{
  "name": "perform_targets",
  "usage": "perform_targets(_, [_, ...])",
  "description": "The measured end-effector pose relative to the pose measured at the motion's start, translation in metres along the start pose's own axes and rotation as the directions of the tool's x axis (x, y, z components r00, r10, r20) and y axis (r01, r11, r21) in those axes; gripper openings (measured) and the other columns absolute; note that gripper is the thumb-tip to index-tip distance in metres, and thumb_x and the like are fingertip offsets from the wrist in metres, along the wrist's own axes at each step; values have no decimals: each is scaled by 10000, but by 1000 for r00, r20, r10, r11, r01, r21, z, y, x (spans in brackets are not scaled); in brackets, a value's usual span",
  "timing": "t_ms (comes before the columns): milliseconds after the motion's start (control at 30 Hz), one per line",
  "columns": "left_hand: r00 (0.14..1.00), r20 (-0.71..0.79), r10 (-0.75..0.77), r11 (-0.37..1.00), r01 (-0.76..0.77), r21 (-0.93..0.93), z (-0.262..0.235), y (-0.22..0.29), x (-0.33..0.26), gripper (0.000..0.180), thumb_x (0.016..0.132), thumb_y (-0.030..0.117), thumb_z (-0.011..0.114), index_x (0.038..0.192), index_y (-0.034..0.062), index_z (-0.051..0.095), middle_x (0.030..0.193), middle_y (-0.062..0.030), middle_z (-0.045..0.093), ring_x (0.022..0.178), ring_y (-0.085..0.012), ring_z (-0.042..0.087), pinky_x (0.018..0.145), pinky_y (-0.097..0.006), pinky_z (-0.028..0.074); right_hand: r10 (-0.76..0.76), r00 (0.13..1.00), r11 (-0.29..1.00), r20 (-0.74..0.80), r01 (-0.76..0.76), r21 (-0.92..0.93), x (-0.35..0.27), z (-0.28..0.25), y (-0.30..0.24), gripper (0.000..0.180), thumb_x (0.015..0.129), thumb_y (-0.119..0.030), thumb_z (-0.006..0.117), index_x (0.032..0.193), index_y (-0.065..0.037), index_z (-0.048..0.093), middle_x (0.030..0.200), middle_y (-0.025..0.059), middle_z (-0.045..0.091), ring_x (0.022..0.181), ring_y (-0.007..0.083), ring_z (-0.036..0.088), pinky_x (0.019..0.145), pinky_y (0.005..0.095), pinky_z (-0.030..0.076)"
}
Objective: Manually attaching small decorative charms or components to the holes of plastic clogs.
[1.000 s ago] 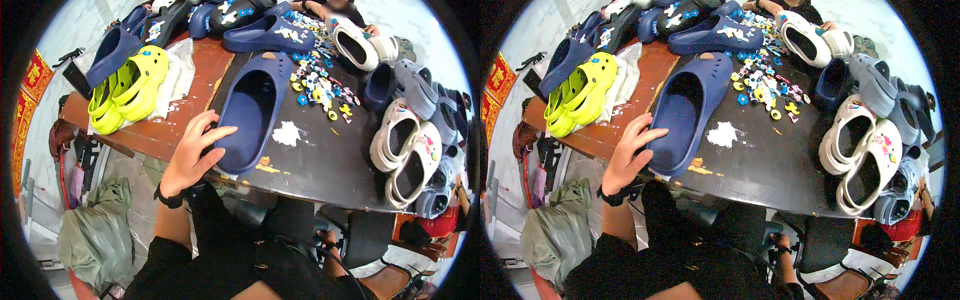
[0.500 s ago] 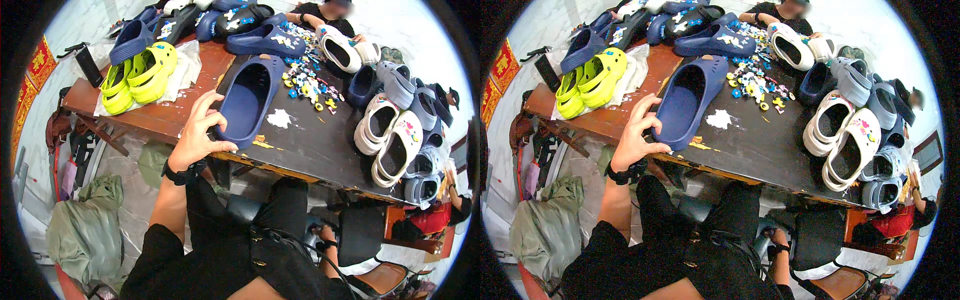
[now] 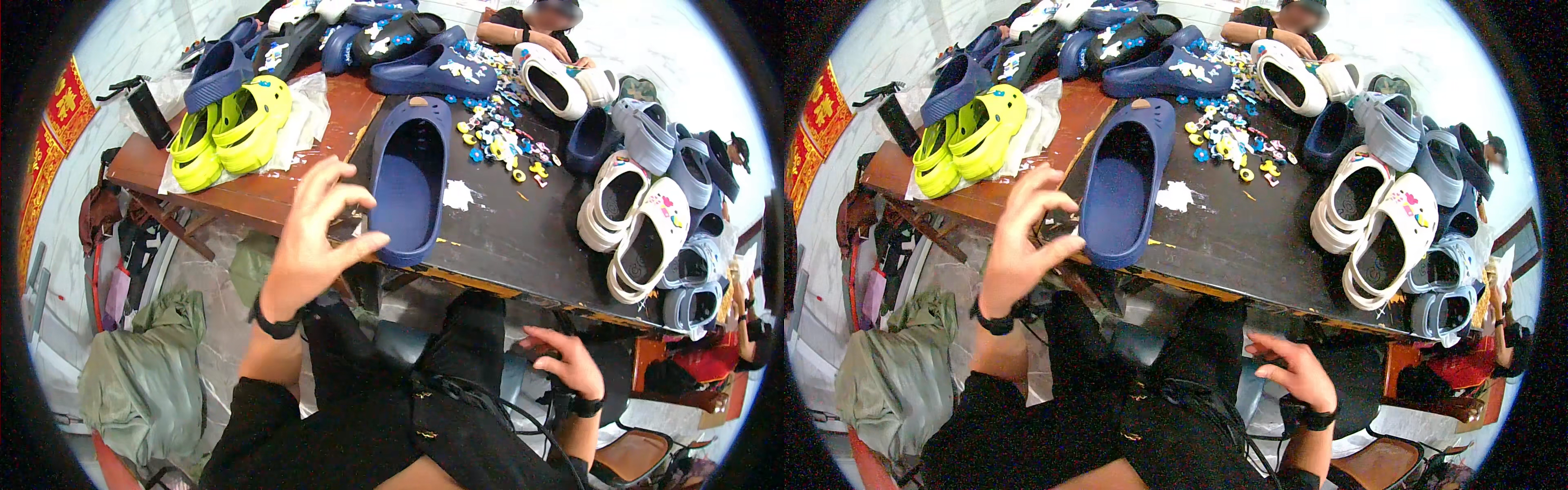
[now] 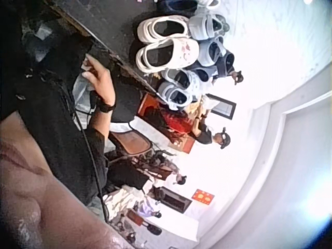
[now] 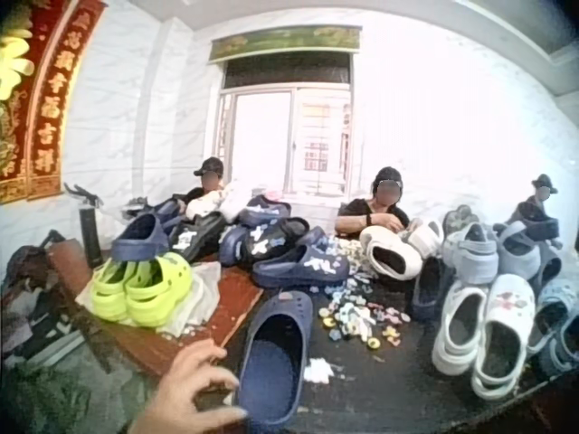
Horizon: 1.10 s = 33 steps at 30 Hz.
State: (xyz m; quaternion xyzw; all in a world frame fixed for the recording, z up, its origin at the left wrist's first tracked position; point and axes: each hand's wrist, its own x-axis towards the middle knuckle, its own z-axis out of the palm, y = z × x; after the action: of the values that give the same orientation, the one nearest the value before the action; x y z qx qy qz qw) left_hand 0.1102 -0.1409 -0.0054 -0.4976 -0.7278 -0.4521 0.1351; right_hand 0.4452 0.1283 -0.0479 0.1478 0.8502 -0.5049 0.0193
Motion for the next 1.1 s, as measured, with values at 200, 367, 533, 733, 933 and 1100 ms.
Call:
perform_targets(200, [995, 42, 94, 982, -100, 158, -47, 5, 48, 345, 772, 130, 751, 1090, 54, 641, 1284, -125, 583, 1244, -275, 529, 1056, -390, 382, -436, 897, 883, 76, 443, -158, 24, -30, -87, 593, 768, -357, 765, 1219, 7, 637, 1006, 134, 722, 925, 294, 682, 829, 371, 511])
perform_targets(367, [987, -10, 160, 982, -160, -100, -60, 13, 96, 272, 846, 102, 686, 1106, 34, 646, 1214, -82, 624, 1168, -211, 573, 1019, -358, 421, -643, 761, 762, -85, 625, -168, 50, -54, -133, 439, 799, -277, 763, 1105, 27, 680, 883, 133, 724, 799, 242, 689, 730, 339, 516])
perform_targets(533, [977, -35, 209, 927, -209, -310, -35, 7, 151, 239, 914, 155, 660, 1109, 18, 645, 1092, -47, 655, 1028, -131, 605, 915, -280, 466, -602, 668, 797, -437, 537, -278, 95, -69, -169, 257, 904, -176, 648, 1059, 27, 681, 786, 60, 682, 746, 138, 647, 712, 255, 500])
perform_targets(733, [963, 210, 167, 963, -114, -243, 6, -73, 226, 274, 915, 205, 668, 1102, 7, 641, 998, -47, 668, 935, -116, 614, 832, -262, 486, -590, 664, 806, -459, 522, -280, 170, -95, -199, 220, 946, -181, 626, 1038, 8, 690, 798, 45, 682, 759, 100, 630, 722, 229, 491])
perform_targets(933, [848, 516, -121, 951, 248, -185, 42, -115, 221, 373, 899, 314, 696, 1177, 76, 623, 945, -44, 605, 747, -104, 540, 656, -252, 442, -527, 777, 844, -345, 428, -324, 243, -113, -190, 217, 957, -212, 611, 1018, -18, 686, 777, 12, 672, 723, 74, 607, 678, 216, 455])
perform_targets(1100, [857, 504, -106, 891, 307, -334, 55, -151, 207, 436, 915, 350, 670, 1266, 106, 588, 1052, -10, 612, 899, -81, 533, 755, -255, 431, -647, 738, 492, -190, 213, -844, 306, -124, -156, 197, 835, -156, 666, 961, -6, 679, 778, 139, 673, 731, 259, 659, 717, 356, 509])
